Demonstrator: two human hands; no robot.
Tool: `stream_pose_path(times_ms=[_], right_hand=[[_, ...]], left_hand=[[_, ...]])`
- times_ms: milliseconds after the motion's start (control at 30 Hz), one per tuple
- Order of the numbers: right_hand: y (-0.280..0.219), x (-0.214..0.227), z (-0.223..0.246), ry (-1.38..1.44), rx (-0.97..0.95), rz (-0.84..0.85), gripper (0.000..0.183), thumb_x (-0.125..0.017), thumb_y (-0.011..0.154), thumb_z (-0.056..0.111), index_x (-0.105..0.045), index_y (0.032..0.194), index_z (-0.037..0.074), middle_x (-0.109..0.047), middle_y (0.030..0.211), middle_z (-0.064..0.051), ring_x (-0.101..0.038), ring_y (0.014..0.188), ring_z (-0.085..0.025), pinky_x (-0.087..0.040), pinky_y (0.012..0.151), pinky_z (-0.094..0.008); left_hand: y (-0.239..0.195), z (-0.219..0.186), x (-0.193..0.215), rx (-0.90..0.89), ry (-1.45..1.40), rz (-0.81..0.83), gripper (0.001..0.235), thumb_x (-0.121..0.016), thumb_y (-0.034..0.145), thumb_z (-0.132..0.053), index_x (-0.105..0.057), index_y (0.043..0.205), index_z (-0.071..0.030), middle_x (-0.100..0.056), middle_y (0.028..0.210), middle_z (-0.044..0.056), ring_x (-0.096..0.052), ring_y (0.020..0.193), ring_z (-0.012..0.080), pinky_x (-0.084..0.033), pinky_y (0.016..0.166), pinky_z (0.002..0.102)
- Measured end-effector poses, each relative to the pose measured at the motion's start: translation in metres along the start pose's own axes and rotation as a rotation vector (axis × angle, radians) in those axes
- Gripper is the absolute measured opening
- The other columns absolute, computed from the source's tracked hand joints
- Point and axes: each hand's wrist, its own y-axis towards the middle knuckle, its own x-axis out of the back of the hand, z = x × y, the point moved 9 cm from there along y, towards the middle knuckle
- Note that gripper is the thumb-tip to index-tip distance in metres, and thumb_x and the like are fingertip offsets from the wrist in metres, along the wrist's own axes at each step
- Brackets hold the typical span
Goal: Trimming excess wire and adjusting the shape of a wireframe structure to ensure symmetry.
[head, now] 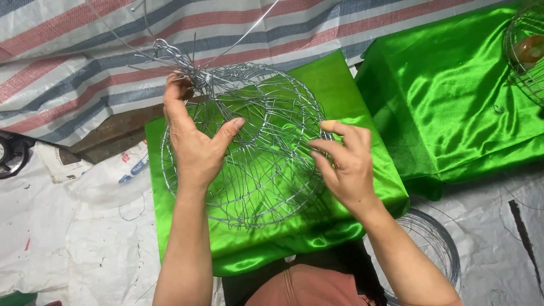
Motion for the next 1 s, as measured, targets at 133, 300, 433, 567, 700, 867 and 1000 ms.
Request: stream_pose_path(times_ms=[133,300,433,567,700,867,1000], right_hand=[[0.036,-0.021,0.063,0.152,0.135,0.042,0.014,-0.08,0.091,0.016,-0.076,0.105,0.013,-0.065,0.125,-0.013,-0.056,0.111,-0.03,-0.046,0.09,-0.042],[0.058,-0.055,0.073,0.207,0.078,-0.044,0.029,-0.068,0.098,0.034,-0.072,0.122,0.018,-0.061,0.127,-0.009,-0.057,0.109,-0.027,-0.052,0.094,-0.039],[0.071,-0.056,0.082,0.248,0.094,-0.029,0.013,-0.077,0.092,0.019,-0.075,0.105,0.015,-0.06,0.128,-0.011,-0.059,0.098,-0.027,-0.055,0.085,-0.04],[0.073,-0.06,0.083,0.272,0.103,-0.004,0.011,-0.075,0.092,0.013,-0.072,0.102,0.017,-0.059,0.131,-0.008,-0.06,0.091,-0.025,-0.055,0.08,-0.039],[0.07,-0.064,0.084,0.252,0.114,0.032,0.005,-0.071,0.094,0.013,-0.068,0.097,0.016,-0.056,0.135,-0.007,-0.06,0.091,-0.024,-0.052,0.076,-0.039],[0.07,-0.065,0.087,0.26,0.128,0.105,0.002,-0.067,0.098,0.02,-0.067,0.098,0.018,-0.057,0.132,-0.008,-0.059,0.094,-0.026,-0.05,0.078,-0.039],[0.072,-0.072,0.08,0.298,0.124,0.122,0.015,-0.069,0.098,0.031,-0.065,0.095,0.017,-0.058,0.131,-0.007,-0.06,0.094,-0.028,-0.051,0.08,-0.043]], left_hand=[[-0.007,-0.014,0.008,-0.125,-0.096,-0.144,0.085,-0.08,0.086,-0.05,-0.028,0.141,-0.011,-0.04,0.138,0.014,-0.049,0.127,0.029,-0.043,0.113,0.042],[-0.022,-0.012,0.009,-0.185,0.013,-0.176,0.029,-0.063,0.103,-0.036,-0.068,0.088,-0.012,-0.042,0.113,0.006,-0.044,0.116,0.0253,-0.035,0.102,0.042],[-0.019,-0.045,0.022,-0.184,0.01,-0.146,0.034,-0.061,0.105,-0.038,-0.072,0.084,-0.015,-0.042,0.107,0.004,-0.042,0.101,0.0214,-0.031,0.093,0.039],[-0.018,-0.063,0.03,-0.188,0.025,-0.156,0.018,-0.069,0.103,-0.028,-0.077,0.099,-0.013,-0.055,0.095,0.004,-0.051,0.089,0.0209,-0.043,0.084,0.035],[-0.014,-0.049,0.023,-0.016,-0.224,-0.078,0.019,-0.063,0.105,-0.013,-0.075,0.101,0.0,-0.073,0.078,0.013,-0.069,0.077,0.0189,-0.054,0.075,0.035],[-0.01,-0.029,0.022,0.118,-0.464,-0.097,0.015,-0.061,0.103,-0.005,-0.068,0.113,0.004,-0.071,0.077,0.015,-0.069,0.07,0.0163,-0.052,0.062,0.023],[-0.007,-0.039,0.045,-0.054,-0.087,-0.251,0.013,-0.075,0.101,-0.014,-0.069,0.109,-0.005,-0.066,0.094,0.011,-0.06,0.083,0.0187,-0.045,0.069,0.029]])
